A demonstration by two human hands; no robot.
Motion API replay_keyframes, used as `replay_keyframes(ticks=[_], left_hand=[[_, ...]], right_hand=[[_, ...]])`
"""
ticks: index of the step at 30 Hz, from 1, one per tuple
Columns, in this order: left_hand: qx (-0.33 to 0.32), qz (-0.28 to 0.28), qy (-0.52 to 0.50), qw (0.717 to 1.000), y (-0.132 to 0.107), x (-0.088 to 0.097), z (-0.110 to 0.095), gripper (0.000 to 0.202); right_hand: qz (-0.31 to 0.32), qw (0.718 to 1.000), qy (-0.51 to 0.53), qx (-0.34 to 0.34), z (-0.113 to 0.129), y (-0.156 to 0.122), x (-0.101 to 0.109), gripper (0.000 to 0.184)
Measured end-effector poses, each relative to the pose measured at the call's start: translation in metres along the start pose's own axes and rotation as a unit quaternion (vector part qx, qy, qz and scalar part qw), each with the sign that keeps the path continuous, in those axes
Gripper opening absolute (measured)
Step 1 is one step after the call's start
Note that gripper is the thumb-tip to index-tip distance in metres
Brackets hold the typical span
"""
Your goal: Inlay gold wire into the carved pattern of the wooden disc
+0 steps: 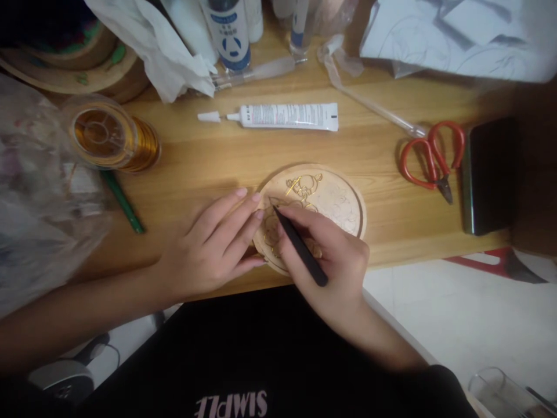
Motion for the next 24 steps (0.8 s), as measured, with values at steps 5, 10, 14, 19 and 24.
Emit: replay_keyframes(ticks=[5,10,14,19,24], left_hand=[[0.0,0.004,-0.001,1.0,-0.0009,-0.0007,-0.0007,0.054],[0.002,0.007,-0.011,1.0,-0.0014,-0.001,0.0001,0.051],[0.012,0.001,-0.035,0.999,-0.0028,-0.0008,0.0028,0.045],[0.007,-0.012,-0.045,0.999,-0.0038,0.0024,0.0036,0.043],[-0.001,-0.007,-0.034,0.999,-0.0023,0.0023,0.0023,0.039]], right_hand=[[0.008,1.0,0.018,0.011,-0.0001,0.0023,-0.0013,0.027],[0.019,0.999,0.022,-0.019,0.0057,0.0041,-0.0013,0.018],[0.013,0.999,0.001,-0.045,0.0073,0.0025,0.0003,0.021],[0.016,0.999,0.0,-0.04,0.0048,0.0009,0.0005,0.015],[0.017,0.998,0.016,-0.064,0.0012,-0.0003,-0.0017,0.019]])
Point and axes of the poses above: each hand's wrist, its own y-axis towards the middle knuckle, its own x-axis out of the back of the hand, z = x × y, the point moved 7 cm from there along y, towards the middle knuckle, and after that the axes turned 3 degrees about x, right-handed, at the moved point
